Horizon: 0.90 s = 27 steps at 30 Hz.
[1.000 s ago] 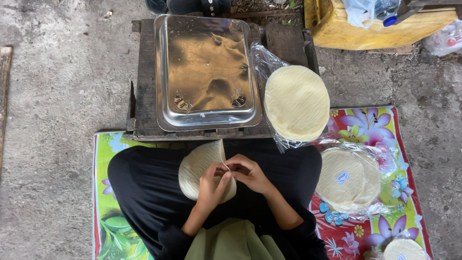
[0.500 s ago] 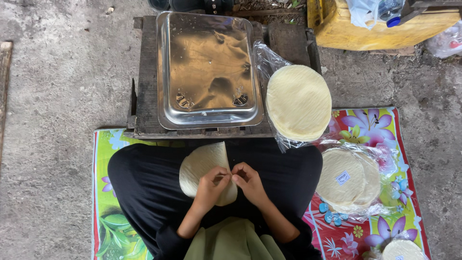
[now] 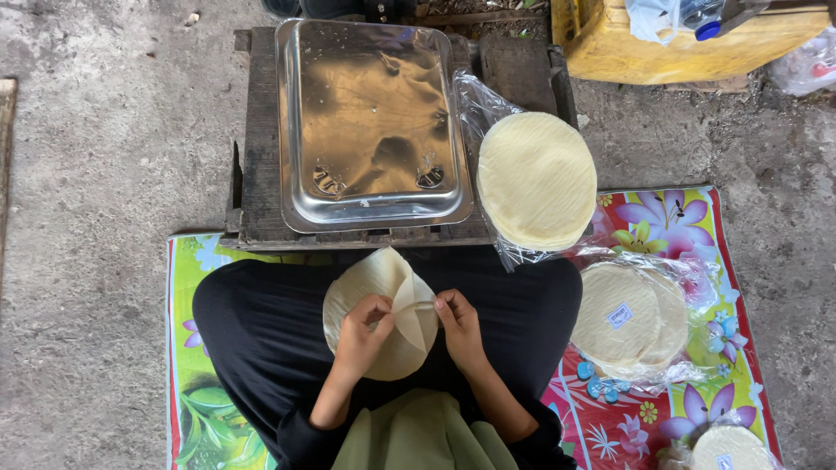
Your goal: The person separates thin dough wrappers from a stack by hand, folding them into triangles and placing them into a plastic bag.
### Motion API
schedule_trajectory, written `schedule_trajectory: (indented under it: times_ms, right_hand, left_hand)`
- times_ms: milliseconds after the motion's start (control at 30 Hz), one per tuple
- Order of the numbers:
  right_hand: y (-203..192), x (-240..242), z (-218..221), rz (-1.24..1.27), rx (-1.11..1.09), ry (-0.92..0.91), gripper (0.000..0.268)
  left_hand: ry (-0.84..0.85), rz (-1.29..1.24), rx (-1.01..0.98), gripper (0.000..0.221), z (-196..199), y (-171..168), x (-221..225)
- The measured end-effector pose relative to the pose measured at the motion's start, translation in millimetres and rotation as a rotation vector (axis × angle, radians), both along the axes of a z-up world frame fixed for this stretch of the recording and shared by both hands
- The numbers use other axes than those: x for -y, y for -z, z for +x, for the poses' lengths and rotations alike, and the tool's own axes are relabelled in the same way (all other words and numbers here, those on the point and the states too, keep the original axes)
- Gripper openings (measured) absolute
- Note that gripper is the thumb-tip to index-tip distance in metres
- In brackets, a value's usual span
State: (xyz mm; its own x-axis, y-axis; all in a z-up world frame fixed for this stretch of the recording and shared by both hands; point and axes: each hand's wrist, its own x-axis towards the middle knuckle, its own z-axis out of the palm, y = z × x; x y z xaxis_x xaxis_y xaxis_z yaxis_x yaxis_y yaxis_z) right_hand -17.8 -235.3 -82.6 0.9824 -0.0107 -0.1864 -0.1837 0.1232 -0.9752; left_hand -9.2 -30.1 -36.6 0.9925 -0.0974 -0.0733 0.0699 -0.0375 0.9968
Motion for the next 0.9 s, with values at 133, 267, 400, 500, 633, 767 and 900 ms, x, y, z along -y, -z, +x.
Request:
schedule_trajectory:
  times_ms: [133,267,400,500,633,767,900]
  right_hand:
    - [-13,-4,2,-0.095,-0.038,-0.005,0.015]
    - [-45,-12,4,-0.454,0.129,0.021,0.015]
    - [-51,-17,3,-0.643,0.079,0.008,0.011]
    - [-39,-17,-1,-0.628,0.167,-0.029,0.007]
    - [-29,-21,-11,-0.542,0.296,-0.154,0.018]
    - [-30,-22,-9,-0.572,0.345,-0.073,0.009]
    - [-37,-5,4,-0.51,0.219,0.07,0.016]
  left_hand:
    - [0.071,-0.059,0.029,0.005,-1,-2,6]
    - [0.153,0.15,0.025,0.008,-4,-17,16]
    - [0.195,0.139,0.062,0.009,-7,-26,28]
    - [0.153,0.122,-0.04,0.014,-9,-29,34]
    - [0.113,0.325,-0.199,0.032,-12,-28,37]
    - [0.043,0.323,-0.121,0.023,-11,-18,26]
    - [-0.046,0.114,0.065,0.019,-8,-10,10]
